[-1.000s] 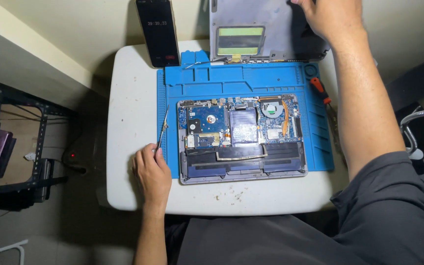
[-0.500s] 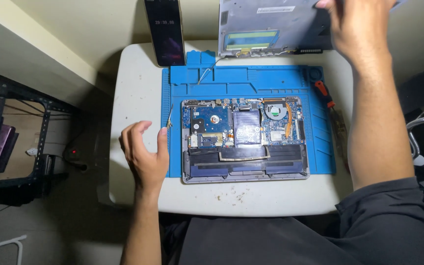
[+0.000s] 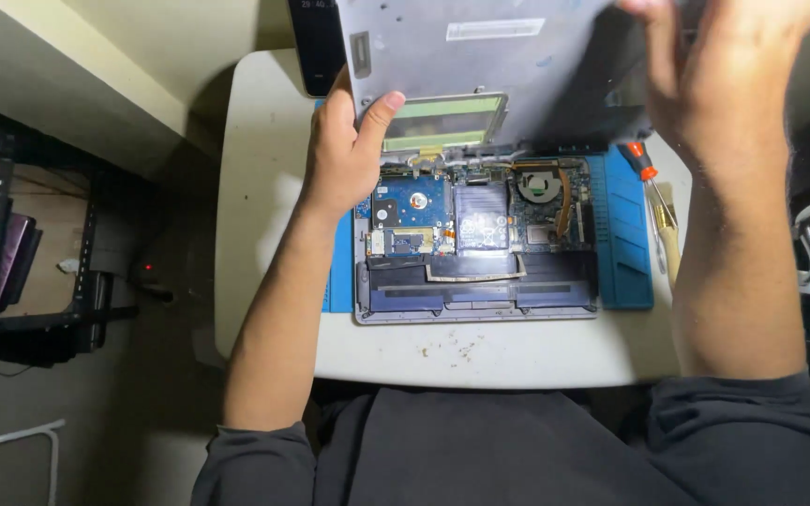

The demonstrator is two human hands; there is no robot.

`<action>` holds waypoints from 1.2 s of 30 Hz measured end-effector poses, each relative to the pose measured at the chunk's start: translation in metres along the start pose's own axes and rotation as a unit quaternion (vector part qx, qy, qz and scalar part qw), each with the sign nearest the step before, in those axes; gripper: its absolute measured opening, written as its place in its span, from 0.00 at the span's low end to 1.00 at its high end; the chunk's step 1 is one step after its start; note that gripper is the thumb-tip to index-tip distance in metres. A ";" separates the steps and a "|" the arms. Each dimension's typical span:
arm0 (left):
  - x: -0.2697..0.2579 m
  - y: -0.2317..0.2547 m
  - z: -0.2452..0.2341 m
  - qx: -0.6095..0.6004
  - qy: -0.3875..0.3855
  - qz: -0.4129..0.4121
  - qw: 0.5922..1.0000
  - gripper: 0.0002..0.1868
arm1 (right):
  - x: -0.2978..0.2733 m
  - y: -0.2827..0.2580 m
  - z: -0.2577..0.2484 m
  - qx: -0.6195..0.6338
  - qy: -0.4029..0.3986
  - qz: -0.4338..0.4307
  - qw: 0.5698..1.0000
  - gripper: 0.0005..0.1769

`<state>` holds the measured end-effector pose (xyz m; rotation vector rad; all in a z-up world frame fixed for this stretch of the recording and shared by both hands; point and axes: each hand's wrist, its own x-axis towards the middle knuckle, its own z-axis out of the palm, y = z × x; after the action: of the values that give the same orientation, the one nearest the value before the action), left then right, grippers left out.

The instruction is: Disassembling a laptop by removing the battery, disconnecting ribbon cables, and unscrewing internal components.

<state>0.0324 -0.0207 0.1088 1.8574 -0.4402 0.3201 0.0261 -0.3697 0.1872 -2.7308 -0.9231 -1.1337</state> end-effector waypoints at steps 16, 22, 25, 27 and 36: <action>-0.036 -0.022 -0.009 0.001 -0.017 -0.087 0.996 0.19 | -0.127 -0.019 0.081 0.518 0.088 0.402 0.749 0.17; -0.069 0.003 -0.047 0.169 -0.220 -0.238 0.931 0.11 | -0.142 -0.025 0.092 0.496 0.107 0.392 0.768 0.23; -0.078 -0.003 -0.055 0.129 -0.217 -0.313 0.916 0.22 | -0.143 -0.031 0.098 0.500 0.105 0.403 0.760 0.22; -0.084 -0.006 -0.057 0.108 -0.201 -0.358 0.905 0.23 | -0.138 -0.036 0.098 0.507 0.103 0.398 0.758 0.23; -0.089 -0.008 -0.059 0.122 -0.220 -0.405 0.879 0.10 | -0.131 -0.031 0.095 0.527 0.119 0.396 0.742 0.23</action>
<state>-0.0440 0.0502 0.0829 2.1839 0.1190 -0.6550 -0.0035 -0.3867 0.0255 -1.6229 -0.1402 -0.4761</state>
